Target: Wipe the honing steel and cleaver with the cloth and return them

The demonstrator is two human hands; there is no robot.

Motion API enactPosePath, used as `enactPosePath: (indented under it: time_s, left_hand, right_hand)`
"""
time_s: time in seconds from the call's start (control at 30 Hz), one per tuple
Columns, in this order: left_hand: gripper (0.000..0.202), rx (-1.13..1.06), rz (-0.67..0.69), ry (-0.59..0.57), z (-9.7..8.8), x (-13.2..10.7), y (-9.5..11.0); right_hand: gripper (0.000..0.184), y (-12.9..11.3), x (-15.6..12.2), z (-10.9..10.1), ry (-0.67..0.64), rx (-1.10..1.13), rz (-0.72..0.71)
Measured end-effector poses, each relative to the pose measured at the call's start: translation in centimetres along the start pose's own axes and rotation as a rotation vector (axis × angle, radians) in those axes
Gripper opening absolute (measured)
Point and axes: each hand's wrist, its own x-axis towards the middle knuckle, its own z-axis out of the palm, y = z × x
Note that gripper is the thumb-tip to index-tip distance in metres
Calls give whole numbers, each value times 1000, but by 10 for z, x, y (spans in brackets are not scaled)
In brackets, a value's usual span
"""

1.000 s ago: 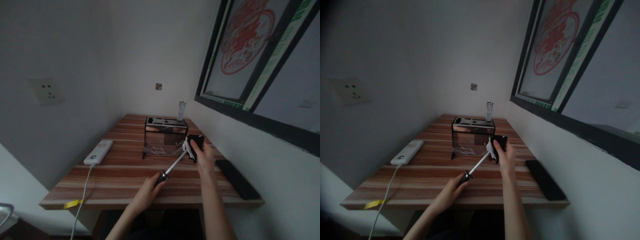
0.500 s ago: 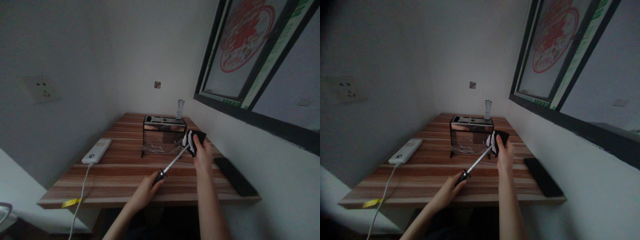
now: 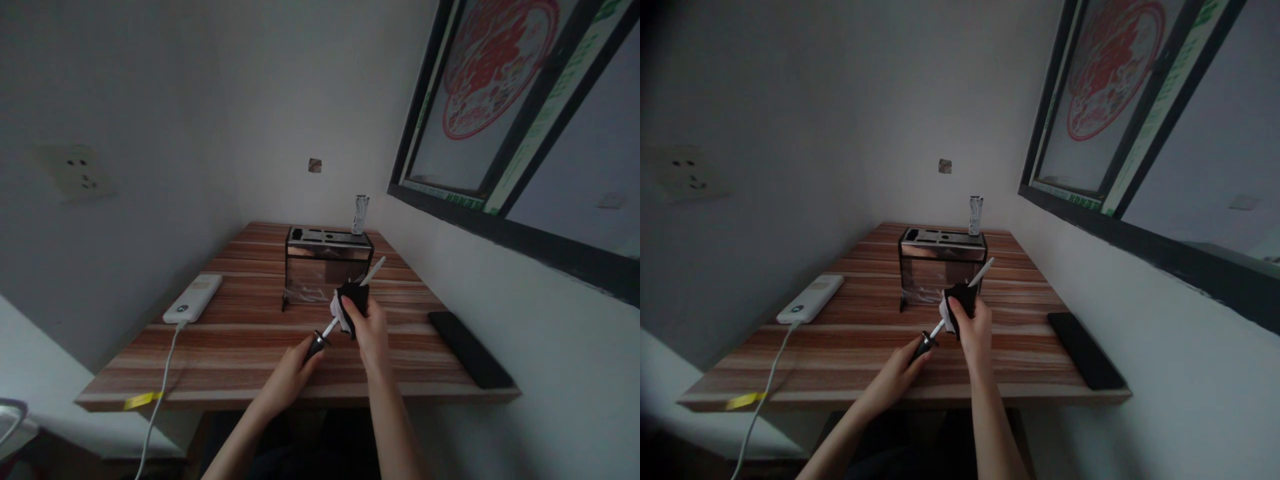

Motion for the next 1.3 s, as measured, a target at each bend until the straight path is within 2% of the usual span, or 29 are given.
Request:
enactPosePath:
  time_s: [0.17,0.3,0.47,0.7,0.93,1.3]
  left_hand:
    - [32,-55,15,22,0,2,-1]
    - [36,-126,60,54,0,4,-5]
    - [37,-125,51,63,0,4,-6]
    - [39,-102,50,39,-1,2,-2]
    - [37,-101,46,21,1,2,-1]
    - [31,-57,32,-6,0,0,2]
  right_hand:
    - [32,-5,-19,14,-55,-113,16]
    - [31,1,-32,24,-142,-132,49]
    - [32,5,-33,24,-233,-73,85]
    - [34,2,-34,20,-198,-45,81]
    - [27,-1,-34,15,-149,-57,81]
    - [36,2,-24,2,-121,-24,88]
